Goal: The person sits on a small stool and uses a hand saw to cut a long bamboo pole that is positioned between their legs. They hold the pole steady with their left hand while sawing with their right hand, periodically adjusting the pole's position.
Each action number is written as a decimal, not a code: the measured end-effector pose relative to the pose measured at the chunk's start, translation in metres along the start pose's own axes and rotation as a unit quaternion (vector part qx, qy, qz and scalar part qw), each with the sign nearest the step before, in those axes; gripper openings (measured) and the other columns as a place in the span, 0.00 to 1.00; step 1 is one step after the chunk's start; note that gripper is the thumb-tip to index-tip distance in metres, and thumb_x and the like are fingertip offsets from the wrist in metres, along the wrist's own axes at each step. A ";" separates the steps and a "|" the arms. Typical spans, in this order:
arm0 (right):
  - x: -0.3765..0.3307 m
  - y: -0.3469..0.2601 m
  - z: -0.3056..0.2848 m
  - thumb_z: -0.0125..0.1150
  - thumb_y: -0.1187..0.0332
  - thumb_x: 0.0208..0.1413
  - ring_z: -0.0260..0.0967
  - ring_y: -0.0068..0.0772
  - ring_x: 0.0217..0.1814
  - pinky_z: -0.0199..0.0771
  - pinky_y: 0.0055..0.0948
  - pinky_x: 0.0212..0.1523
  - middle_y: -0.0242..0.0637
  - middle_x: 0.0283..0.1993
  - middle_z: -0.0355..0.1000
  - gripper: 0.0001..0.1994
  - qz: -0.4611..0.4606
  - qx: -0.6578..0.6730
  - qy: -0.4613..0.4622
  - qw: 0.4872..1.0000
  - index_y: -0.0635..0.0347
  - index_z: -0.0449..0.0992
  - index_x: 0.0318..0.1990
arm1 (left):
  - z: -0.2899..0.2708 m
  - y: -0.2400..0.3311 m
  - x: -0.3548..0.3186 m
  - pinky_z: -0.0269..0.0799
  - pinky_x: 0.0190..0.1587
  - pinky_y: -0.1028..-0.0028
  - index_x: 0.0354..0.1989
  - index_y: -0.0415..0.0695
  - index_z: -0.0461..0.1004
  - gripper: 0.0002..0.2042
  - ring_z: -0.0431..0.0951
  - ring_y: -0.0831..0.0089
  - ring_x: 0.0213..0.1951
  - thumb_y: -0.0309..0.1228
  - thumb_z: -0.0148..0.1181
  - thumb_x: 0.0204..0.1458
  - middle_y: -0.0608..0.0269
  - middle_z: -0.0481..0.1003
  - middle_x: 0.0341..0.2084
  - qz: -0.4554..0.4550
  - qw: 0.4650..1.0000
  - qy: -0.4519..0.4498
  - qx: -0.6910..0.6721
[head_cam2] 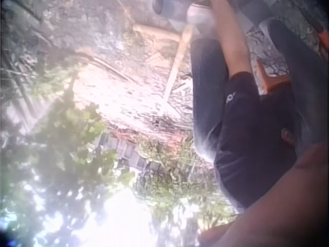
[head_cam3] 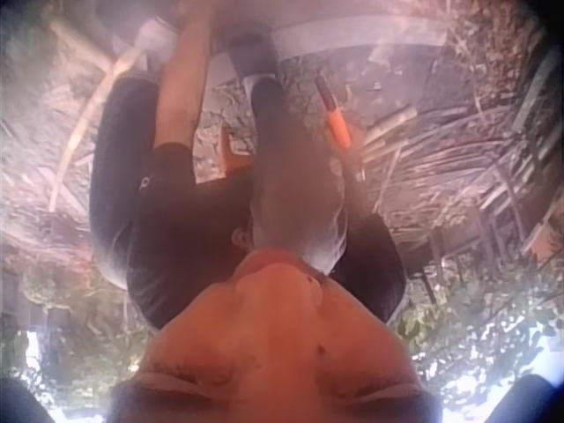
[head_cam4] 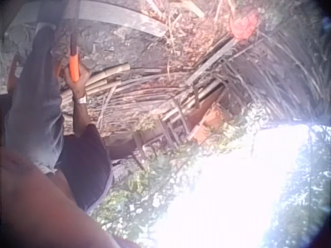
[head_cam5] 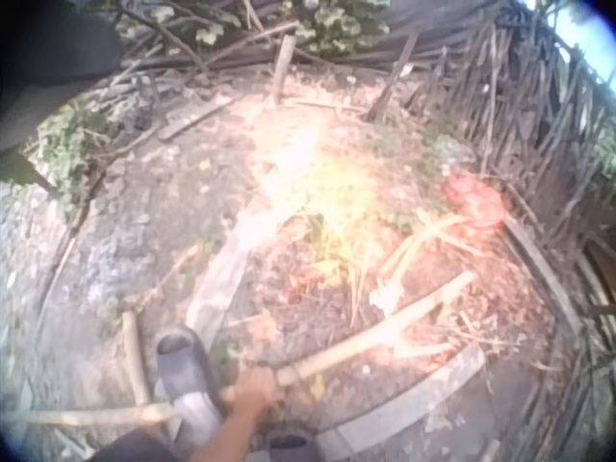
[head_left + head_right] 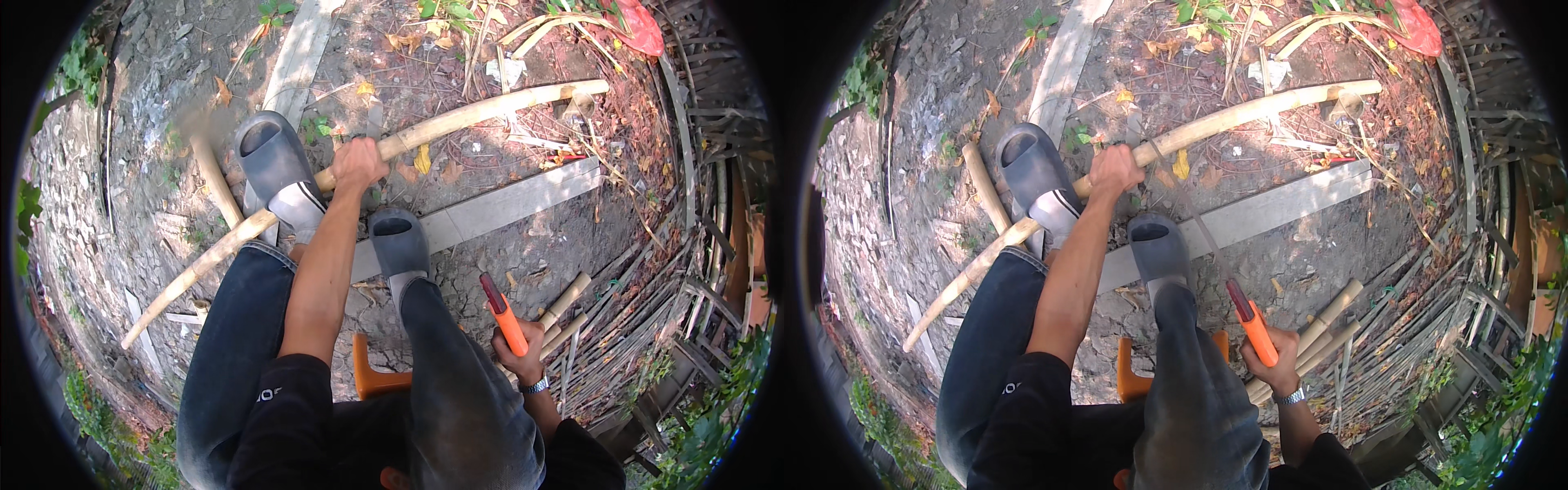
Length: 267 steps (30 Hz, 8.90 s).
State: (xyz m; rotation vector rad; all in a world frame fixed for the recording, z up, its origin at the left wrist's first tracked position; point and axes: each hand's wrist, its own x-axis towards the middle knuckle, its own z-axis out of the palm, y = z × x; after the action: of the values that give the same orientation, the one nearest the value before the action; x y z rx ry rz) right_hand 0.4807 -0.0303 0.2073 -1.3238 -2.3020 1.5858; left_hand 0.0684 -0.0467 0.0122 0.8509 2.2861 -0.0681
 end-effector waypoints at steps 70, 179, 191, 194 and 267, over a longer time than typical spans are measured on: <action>0.013 0.001 0.017 0.65 0.75 0.54 0.66 0.21 0.15 0.66 0.27 0.22 0.31 0.15 0.67 0.07 -0.028 0.024 0.025 0.999 0.65 0.77 0.25 | 0.015 0.008 0.007 0.81 0.52 0.62 0.43 0.44 0.84 0.17 0.86 0.54 0.46 0.39 0.66 0.48 0.46 0.84 0.41 0.016 0.997 0.074 0.023; 0.021 0.036 0.084 0.66 0.73 0.56 0.68 0.21 0.17 0.68 0.26 0.23 0.32 0.17 0.70 0.05 -0.043 0.114 0.100 0.987 0.65 0.80 0.31 | -0.019 0.002 -0.018 0.77 0.59 0.60 0.54 0.38 0.82 0.34 0.83 0.56 0.54 0.53 0.72 0.43 0.44 0.83 0.49 0.062 0.998 -0.019 -0.015; 0.037 0.013 0.091 0.65 0.73 0.54 0.70 0.24 0.17 0.70 0.26 0.23 0.34 0.18 0.72 0.05 -0.045 0.099 0.069 0.992 0.65 0.80 0.30 | -0.013 0.002 0.008 0.80 0.56 0.59 0.47 0.36 0.84 0.24 0.84 0.50 0.52 0.40 0.66 0.44 0.42 0.83 0.48 -0.028 0.999 -0.017 -0.019; 0.038 0.008 0.092 0.66 0.72 0.53 0.71 0.25 0.17 0.71 0.27 0.24 0.35 0.18 0.72 0.05 -0.048 0.085 0.061 0.993 0.64 0.80 0.30 | -0.023 -0.001 0.013 0.80 0.55 0.60 0.44 0.36 0.85 0.22 0.85 0.50 0.51 0.39 0.68 0.42 0.41 0.84 0.45 -0.026 0.999 -0.032 -0.022; 0.023 -0.042 0.070 0.64 0.76 0.51 0.71 0.22 0.18 0.71 0.27 0.23 0.32 0.17 0.71 0.03 0.036 0.087 0.103 0.990 0.62 0.78 0.27 | -0.021 0.004 0.007 0.79 0.57 0.61 0.48 0.40 0.85 0.22 0.85 0.53 0.52 0.37 0.67 0.44 0.44 0.84 0.47 -0.014 0.999 -0.001 -0.046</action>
State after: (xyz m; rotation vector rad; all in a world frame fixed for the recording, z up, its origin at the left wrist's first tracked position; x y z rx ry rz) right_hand 0.4074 -0.0722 0.1976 -1.4641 -1.9713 1.5463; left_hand 0.0546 -0.0341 0.0247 0.7720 2.2812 0.0236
